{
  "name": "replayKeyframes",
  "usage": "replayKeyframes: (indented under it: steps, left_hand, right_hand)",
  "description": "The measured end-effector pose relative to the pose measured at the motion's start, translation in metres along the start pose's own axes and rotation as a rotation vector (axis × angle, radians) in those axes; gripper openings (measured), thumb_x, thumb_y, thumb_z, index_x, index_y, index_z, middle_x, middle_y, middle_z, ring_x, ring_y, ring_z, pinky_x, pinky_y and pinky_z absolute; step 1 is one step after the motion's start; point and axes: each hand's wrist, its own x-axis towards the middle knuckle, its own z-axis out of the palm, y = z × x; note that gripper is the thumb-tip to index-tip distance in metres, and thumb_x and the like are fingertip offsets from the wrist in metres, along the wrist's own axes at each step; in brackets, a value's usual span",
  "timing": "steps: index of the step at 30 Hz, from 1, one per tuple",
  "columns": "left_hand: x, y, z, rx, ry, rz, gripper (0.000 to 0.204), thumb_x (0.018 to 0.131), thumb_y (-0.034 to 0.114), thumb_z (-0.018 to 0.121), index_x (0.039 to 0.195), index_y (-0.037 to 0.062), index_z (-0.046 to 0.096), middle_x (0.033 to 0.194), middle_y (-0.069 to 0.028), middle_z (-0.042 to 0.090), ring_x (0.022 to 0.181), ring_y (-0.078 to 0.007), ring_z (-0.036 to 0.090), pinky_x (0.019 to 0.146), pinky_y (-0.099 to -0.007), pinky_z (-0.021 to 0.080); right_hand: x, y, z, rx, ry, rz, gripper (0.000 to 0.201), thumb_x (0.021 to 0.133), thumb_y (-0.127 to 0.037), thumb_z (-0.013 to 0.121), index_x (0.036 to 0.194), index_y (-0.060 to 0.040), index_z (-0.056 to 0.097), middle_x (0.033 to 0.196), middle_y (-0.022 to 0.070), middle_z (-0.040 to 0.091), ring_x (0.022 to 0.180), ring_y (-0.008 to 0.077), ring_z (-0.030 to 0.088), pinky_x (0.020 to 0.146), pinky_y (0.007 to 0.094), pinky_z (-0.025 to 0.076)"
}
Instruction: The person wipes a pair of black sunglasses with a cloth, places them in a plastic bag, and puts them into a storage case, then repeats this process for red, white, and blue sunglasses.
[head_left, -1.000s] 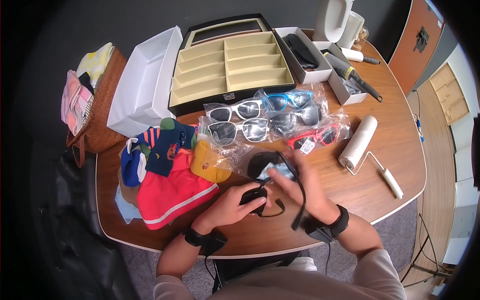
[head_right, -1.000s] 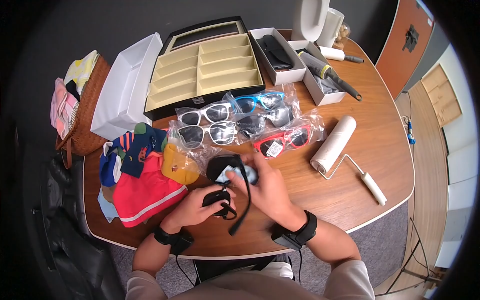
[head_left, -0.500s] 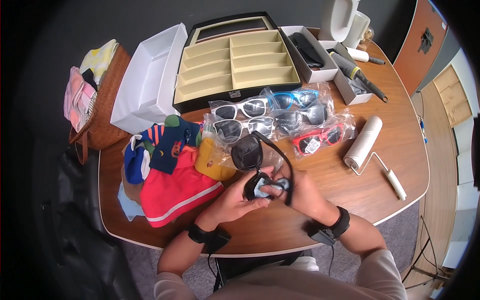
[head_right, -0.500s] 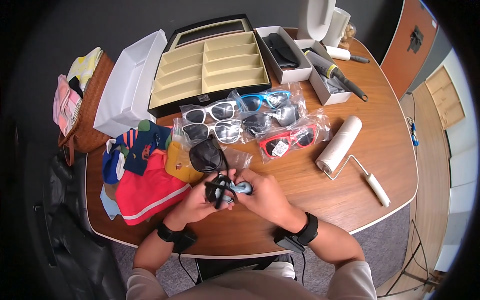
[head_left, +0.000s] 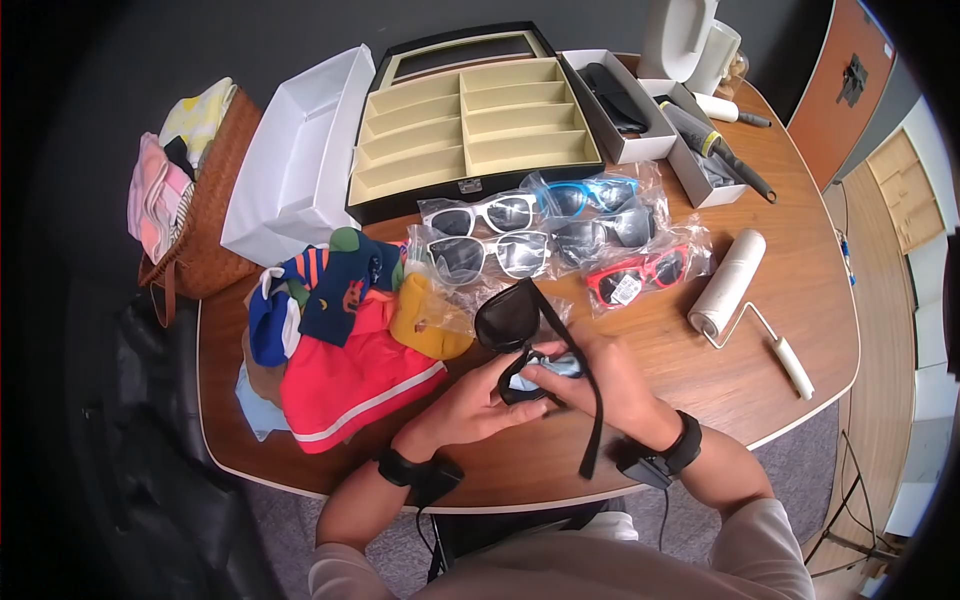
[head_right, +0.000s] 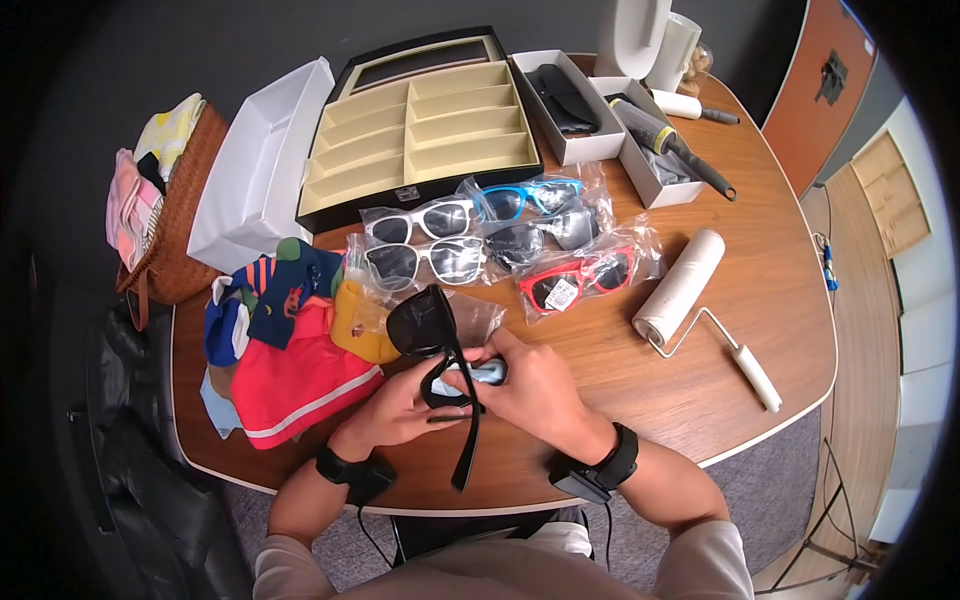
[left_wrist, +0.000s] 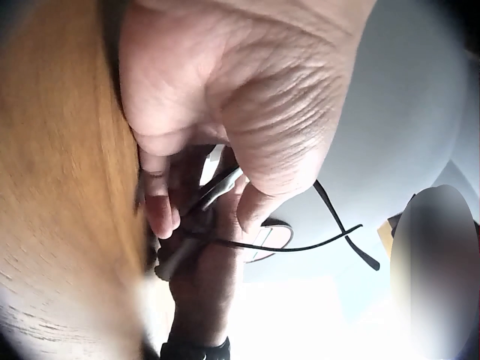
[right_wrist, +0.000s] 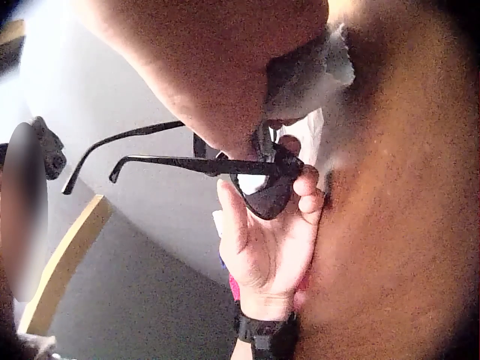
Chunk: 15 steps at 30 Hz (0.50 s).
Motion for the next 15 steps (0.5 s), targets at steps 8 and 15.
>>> replayKeyframes:
  steps: [8,15]
  left_hand:
    - [0.002,-0.004,-0.002,0.355,-0.022,0.107,0.073,0.088,-0.002,0.067,0.149,0.0008,0.026,0.140,-0.0099,0.044,0.127,-0.0153,0.046,0.104,-0.0322,0.043]
    - [0.004,-0.014,-0.004,0.257,0.074,0.112,0.047,0.093,0.009,0.064,0.135,-0.0017,0.044,0.123,-0.0072,0.055,0.114,-0.0123,0.053,0.097,-0.0305,0.045]
  right_hand:
    - [-0.001,0.001,-0.002,-0.158,-0.187,0.054,0.056,0.071,-0.045,0.083,0.100,-0.0042,0.058,0.080,0.0157,0.069,0.074,0.0352,0.068,0.065,0.0410,0.053]
    - [-0.002,-0.001,-0.009,-0.160,-0.264,-0.057,0.049,0.077,-0.040,0.078,0.100,-0.0030,0.055,0.080,0.0196,0.067,0.077,0.0409,0.066,0.067,0.0480,0.052]
